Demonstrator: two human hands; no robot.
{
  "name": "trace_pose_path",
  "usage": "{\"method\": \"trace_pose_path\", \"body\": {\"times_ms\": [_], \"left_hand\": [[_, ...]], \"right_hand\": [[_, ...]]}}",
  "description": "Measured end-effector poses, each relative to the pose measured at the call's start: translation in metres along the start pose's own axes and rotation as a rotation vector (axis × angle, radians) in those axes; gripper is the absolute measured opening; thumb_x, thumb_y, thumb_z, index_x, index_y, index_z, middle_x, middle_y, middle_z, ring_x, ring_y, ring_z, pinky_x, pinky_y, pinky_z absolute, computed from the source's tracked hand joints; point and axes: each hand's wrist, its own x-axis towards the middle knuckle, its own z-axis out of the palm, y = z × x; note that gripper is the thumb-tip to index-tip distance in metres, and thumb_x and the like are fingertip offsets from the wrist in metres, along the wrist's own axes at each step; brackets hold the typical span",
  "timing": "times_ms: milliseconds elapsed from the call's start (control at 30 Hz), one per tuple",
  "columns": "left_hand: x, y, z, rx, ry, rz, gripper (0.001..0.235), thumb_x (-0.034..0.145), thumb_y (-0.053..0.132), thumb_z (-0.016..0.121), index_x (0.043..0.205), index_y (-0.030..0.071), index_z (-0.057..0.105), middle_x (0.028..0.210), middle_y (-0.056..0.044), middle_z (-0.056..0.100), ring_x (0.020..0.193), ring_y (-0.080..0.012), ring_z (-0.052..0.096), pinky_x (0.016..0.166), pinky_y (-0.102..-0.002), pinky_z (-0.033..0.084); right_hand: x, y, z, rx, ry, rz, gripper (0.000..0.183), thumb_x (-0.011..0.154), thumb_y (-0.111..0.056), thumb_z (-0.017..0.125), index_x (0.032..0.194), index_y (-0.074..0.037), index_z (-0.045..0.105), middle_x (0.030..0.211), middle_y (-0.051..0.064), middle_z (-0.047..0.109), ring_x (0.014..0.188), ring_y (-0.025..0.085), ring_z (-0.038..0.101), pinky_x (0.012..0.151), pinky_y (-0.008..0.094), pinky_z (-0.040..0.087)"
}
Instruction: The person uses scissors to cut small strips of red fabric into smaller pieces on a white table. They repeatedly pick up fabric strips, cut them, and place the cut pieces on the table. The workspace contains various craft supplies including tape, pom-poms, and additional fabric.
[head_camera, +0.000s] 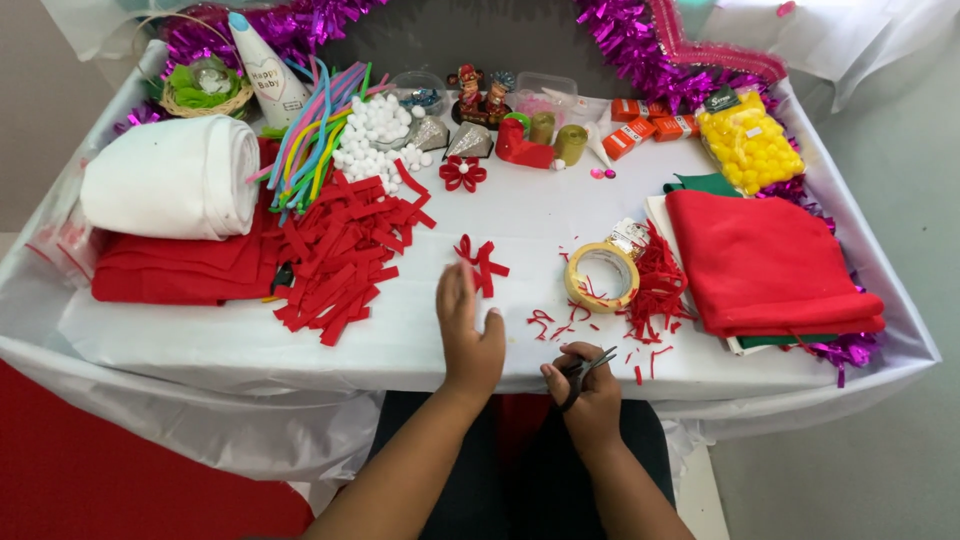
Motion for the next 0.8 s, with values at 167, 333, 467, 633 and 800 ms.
{"method": "trace_pose_path", "body": {"times_ms": [167, 333, 467, 633, 800], "left_hand": [[0.003, 0.005, 0.006, 0.165, -0.147, 0.397, 0.048, 0.092, 0.003, 0.052, 0.14, -0.001, 0.053, 0.139, -0.016, 0.058, 0.14, -0.0421, 0.042, 0.111, -0.055, 0.041], [-0.001, -0.002, 0.027, 0.432, -0.176, 0.396, 0.046, 0.083, 0.012, 0.054, 0.127, 0.005, 0.067, 0.125, -0.011, 0.066, 0.129, -0.0366, 0.055, 0.104, -0.052, 0.043], [-0.003, -0.007, 0.033, 0.534, -0.312, 0.347, 0.049, 0.086, 0.019, 0.055, 0.132, 0.007, 0.064, 0.13, -0.011, 0.064, 0.128, -0.0322, 0.056, 0.108, -0.054, 0.037], [0.001, 0.008, 0.027, 0.544, -0.339, 0.322, 0.049, 0.085, 0.019, 0.057, 0.133, 0.006, 0.063, 0.132, -0.012, 0.062, 0.131, -0.031, 0.054, 0.109, -0.053, 0.035], [0.007, 0.031, 0.017, 0.538, -0.471, 0.182, 0.049, 0.089, 0.017, 0.057, 0.135, 0.001, 0.061, 0.135, -0.015, 0.061, 0.135, -0.0333, 0.05, 0.113, -0.052, 0.032]], "right_hand": [[0.014, -0.012, -0.004, 0.129, -0.008, 0.247, 0.035, 0.082, -0.011, 0.082, 0.113, -0.009, 0.066, 0.084, 0.007, 0.069, 0.078, 0.015, 0.066, 0.071, 0.027, 0.053], [0.047, -0.022, -0.021, 0.064, 0.11, 0.182, 0.036, 0.084, -0.008, 0.082, 0.116, -0.007, 0.065, 0.089, 0.011, 0.072, 0.087, 0.019, 0.067, 0.086, 0.034, 0.051], [0.083, -0.044, -0.036, -0.355, 0.093, 0.152, 0.037, 0.085, -0.02, 0.084, 0.117, -0.017, 0.066, 0.102, 0.006, 0.078, 0.095, 0.026, 0.073, 0.088, 0.039, 0.052], [0.108, -0.061, -0.027, -0.488, 0.04, 0.182, 0.033, 0.087, -0.016, 0.077, 0.118, -0.019, 0.066, 0.105, 0.003, 0.078, 0.102, 0.029, 0.072, 0.093, 0.041, 0.051], [0.145, -0.042, -0.027, -0.627, -0.14, 0.228, 0.034, 0.082, -0.028, 0.075, 0.115, -0.03, 0.066, 0.103, -0.011, 0.077, 0.103, 0.021, 0.071, 0.091, 0.035, 0.051]]}}
